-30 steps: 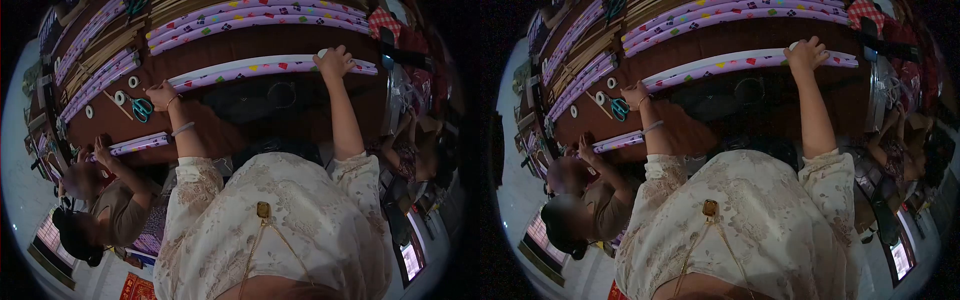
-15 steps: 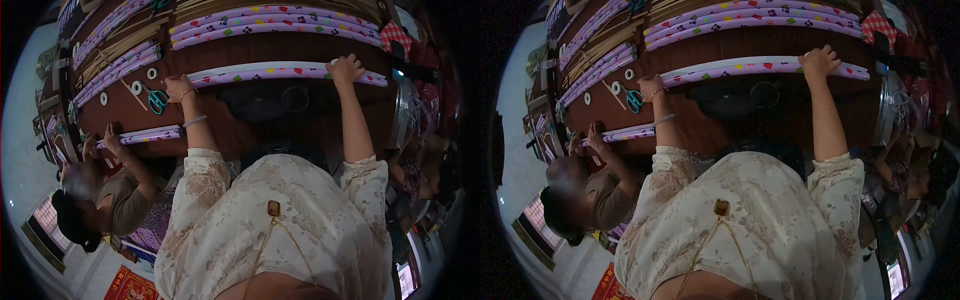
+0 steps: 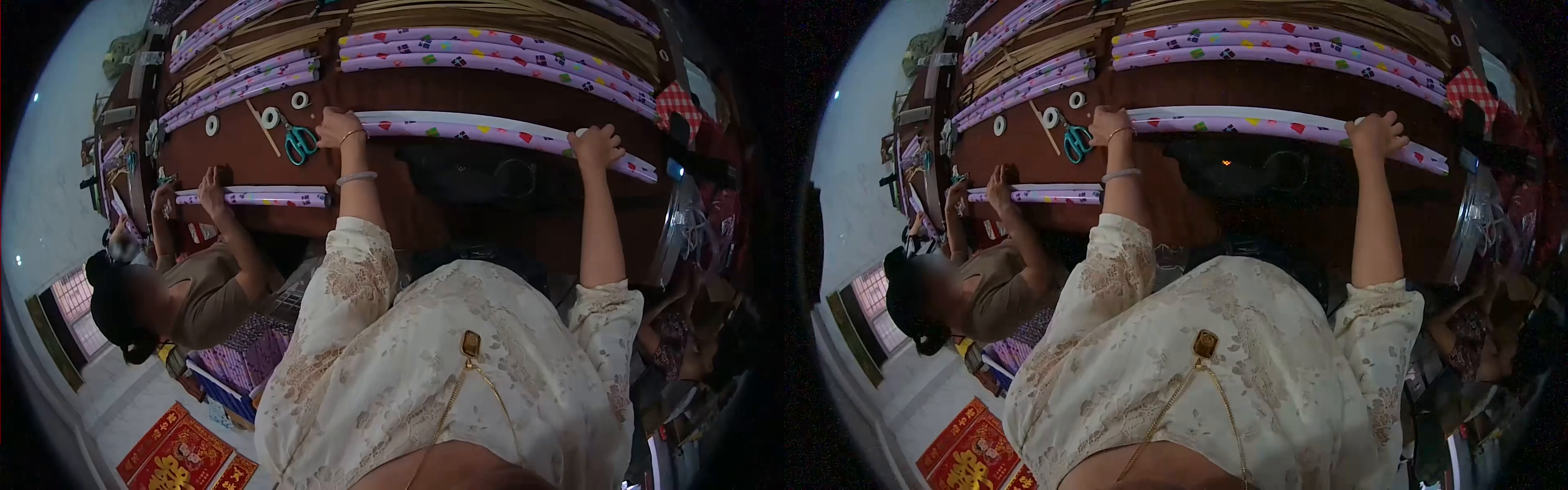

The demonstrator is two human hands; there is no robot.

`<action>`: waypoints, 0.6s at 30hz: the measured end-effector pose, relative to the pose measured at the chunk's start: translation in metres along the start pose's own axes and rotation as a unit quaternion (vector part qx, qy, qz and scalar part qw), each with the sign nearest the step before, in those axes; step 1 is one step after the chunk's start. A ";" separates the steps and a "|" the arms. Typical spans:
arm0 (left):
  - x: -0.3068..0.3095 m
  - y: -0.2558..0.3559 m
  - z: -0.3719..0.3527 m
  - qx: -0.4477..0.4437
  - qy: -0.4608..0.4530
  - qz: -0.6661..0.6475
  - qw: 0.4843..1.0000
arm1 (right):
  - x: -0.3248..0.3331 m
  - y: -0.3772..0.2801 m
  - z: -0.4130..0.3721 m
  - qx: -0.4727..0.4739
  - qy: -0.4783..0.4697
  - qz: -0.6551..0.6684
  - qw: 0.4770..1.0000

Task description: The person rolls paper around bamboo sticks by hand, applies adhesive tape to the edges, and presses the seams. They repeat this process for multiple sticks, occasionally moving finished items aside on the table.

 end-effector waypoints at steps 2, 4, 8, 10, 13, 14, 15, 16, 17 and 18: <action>0.000 0.001 0.001 -0.005 -0.002 0.018 1.000 | 0.001 0.000 0.001 -0.008 -0.015 0.006 1.000; 0.011 0.004 0.001 -0.012 -0.004 0.037 0.999 | -0.002 0.000 0.001 -0.017 -0.030 0.012 0.999; 0.025 0.001 0.010 0.005 -0.035 0.105 0.994 | -0.006 0.003 0.003 -0.023 -0.021 0.012 0.999; 0.008 -0.014 0.024 0.030 -0.139 0.094 0.985 | -0.004 0.002 0.002 -0.020 -0.020 0.019 0.999; -0.013 -0.024 0.038 0.035 -0.206 0.085 0.974 | -0.005 0.001 0.000 -0.017 -0.026 0.023 0.999; -0.015 -0.028 0.040 0.035 -0.201 0.085 0.975 | -0.008 0.003 0.002 -0.018 -0.014 0.016 1.000; -0.015 -0.028 0.039 0.042 -0.205 0.039 0.977 | -0.008 0.003 0.003 -0.018 -0.002 0.009 1.000; -0.013 -0.027 0.038 0.048 -0.208 -0.007 0.977 | -0.009 0.003 0.003 -0.016 -0.002 0.013 1.000; -0.013 -0.028 0.040 0.048 -0.192 -0.019 0.980 | -0.008 0.004 0.003 -0.014 0.001 0.010 1.000; -0.026 -0.039 0.047 0.048 -0.188 -0.018 0.981 | -0.007 0.003 0.003 -0.013 0.003 0.007 1.000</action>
Point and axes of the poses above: each hand's wrist, its own z-axis towards the middle knuckle, its own x-axis out of the back of the hand, y = z × x, the point moved 6 cm from there along z, towards the middle knuckle, and after that the axes turned 12 degrees about y, right-handed, at the moved point
